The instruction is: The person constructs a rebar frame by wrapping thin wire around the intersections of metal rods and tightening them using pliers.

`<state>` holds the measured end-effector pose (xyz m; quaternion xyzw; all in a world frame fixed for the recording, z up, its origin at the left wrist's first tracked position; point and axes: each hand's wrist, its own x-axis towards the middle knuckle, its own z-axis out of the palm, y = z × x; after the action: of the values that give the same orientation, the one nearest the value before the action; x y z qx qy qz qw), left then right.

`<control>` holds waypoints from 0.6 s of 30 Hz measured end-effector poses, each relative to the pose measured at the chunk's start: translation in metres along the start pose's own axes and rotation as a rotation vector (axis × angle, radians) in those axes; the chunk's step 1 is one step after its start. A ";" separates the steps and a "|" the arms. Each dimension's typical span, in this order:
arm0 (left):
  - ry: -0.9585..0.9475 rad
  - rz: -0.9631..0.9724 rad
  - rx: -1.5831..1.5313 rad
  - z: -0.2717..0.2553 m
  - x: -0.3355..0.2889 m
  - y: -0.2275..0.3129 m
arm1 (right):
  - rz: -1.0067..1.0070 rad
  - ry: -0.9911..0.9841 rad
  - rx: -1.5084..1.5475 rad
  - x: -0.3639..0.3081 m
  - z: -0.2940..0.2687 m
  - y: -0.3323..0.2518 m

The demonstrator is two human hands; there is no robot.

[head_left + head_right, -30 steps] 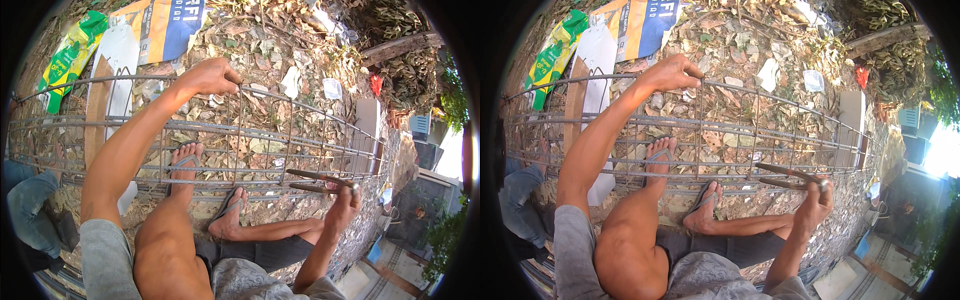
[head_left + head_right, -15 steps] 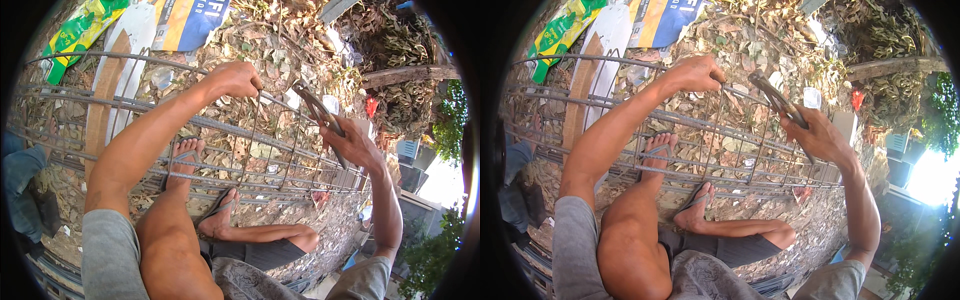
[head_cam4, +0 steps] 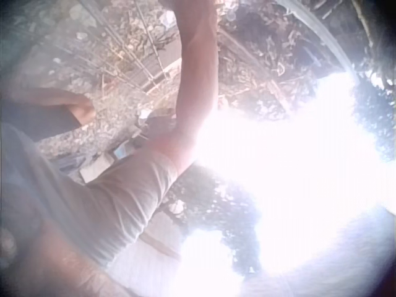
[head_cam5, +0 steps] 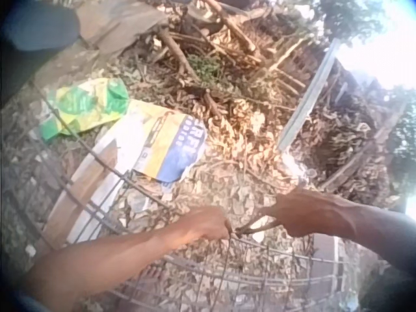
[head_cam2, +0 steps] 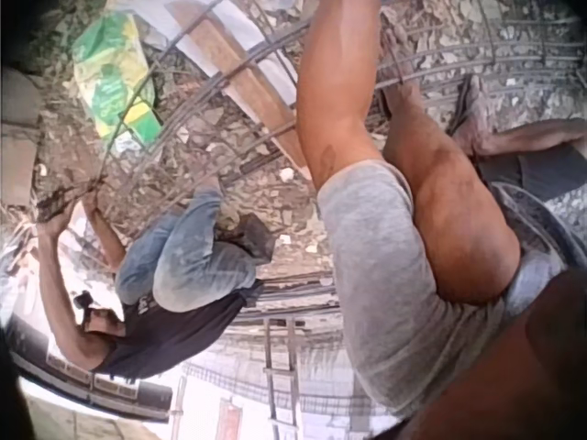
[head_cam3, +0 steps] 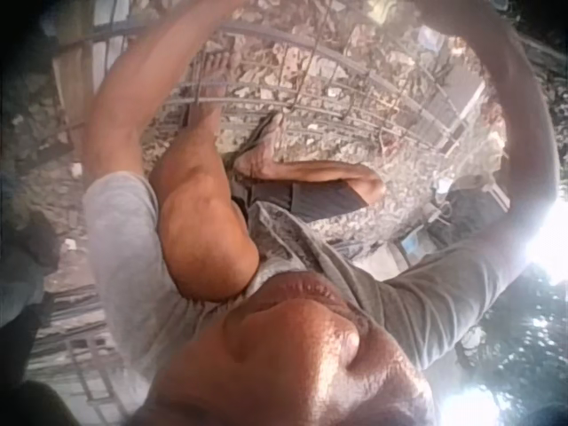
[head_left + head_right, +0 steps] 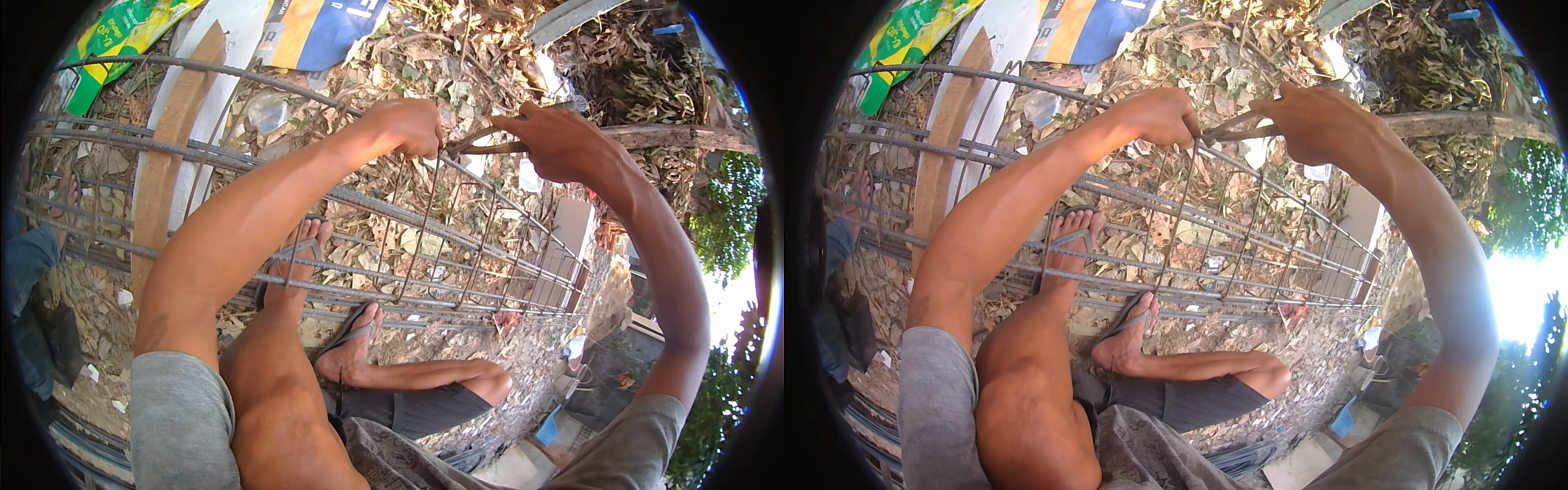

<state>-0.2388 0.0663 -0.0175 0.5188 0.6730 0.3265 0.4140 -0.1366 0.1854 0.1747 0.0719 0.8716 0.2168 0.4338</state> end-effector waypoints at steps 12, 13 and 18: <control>-0.069 -0.108 0.017 -0.003 0.004 0.006 | -0.210 0.321 -0.140 0.010 0.016 0.010; -0.071 -0.107 0.016 -0.004 0.002 0.008 | -0.148 0.195 -0.084 0.012 0.014 0.010; -0.029 -0.086 0.033 -0.003 -0.001 0.007 | -0.060 0.007 0.011 0.009 -0.003 0.001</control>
<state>-0.2379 0.0673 -0.0099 0.5007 0.6939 0.2896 0.4288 -0.1441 0.1881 0.1705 0.0475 0.8762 0.1991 0.4364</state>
